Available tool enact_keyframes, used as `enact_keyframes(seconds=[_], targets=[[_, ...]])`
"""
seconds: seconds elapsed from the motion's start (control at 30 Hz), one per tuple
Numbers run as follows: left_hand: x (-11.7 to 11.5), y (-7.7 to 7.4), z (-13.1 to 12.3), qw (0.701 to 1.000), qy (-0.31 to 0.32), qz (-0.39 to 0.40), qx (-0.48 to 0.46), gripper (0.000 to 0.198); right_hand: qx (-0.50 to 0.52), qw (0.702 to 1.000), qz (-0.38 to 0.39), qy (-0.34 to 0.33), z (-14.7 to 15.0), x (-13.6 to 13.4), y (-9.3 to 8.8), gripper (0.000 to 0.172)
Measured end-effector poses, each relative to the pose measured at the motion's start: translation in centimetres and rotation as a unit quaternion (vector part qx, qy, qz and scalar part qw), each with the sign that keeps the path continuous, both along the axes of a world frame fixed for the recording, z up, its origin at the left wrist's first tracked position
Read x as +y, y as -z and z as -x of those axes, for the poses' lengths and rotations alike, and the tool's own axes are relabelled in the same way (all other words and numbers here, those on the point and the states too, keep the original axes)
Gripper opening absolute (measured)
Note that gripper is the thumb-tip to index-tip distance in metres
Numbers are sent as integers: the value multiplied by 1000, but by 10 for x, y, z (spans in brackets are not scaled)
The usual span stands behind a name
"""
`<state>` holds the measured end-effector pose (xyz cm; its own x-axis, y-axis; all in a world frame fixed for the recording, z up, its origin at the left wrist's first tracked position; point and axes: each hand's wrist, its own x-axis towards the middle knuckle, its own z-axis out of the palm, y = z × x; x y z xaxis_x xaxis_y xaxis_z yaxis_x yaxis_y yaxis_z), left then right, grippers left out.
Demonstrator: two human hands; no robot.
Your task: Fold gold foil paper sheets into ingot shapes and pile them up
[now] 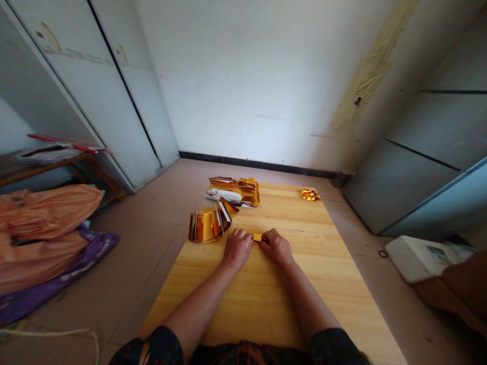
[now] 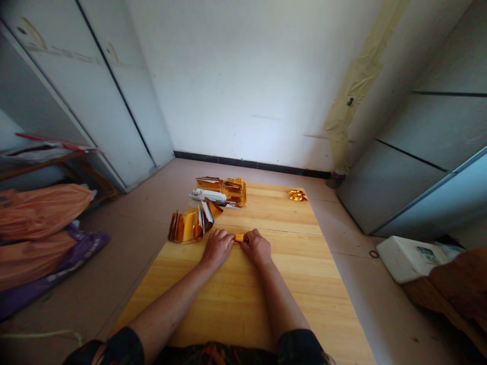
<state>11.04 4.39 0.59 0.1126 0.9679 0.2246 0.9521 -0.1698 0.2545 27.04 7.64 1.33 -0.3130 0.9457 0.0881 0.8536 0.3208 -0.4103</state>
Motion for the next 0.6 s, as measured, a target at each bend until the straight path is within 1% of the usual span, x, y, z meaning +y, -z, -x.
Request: enact_keyframes(seconds=[0.13, 0.3, 0.47, 0.6], targets=[[0, -1, -1, 1000, -3, -10, 2, 22, -8, 1000, -26, -9, 0, -2, 3, 11], [0, 3, 0, 999, -14, -27, -17, 21, -11, 997, -71, -27, 3, -7, 10, 14], [2, 5, -2, 996, -64, -9, -67, 29, -5, 991, -127, -37, 7, -10, 18, 20], [5, 1, -8, 984, -111, 32, -134, 40, 5, 987, -154, -36, 7, -10, 19, 24]])
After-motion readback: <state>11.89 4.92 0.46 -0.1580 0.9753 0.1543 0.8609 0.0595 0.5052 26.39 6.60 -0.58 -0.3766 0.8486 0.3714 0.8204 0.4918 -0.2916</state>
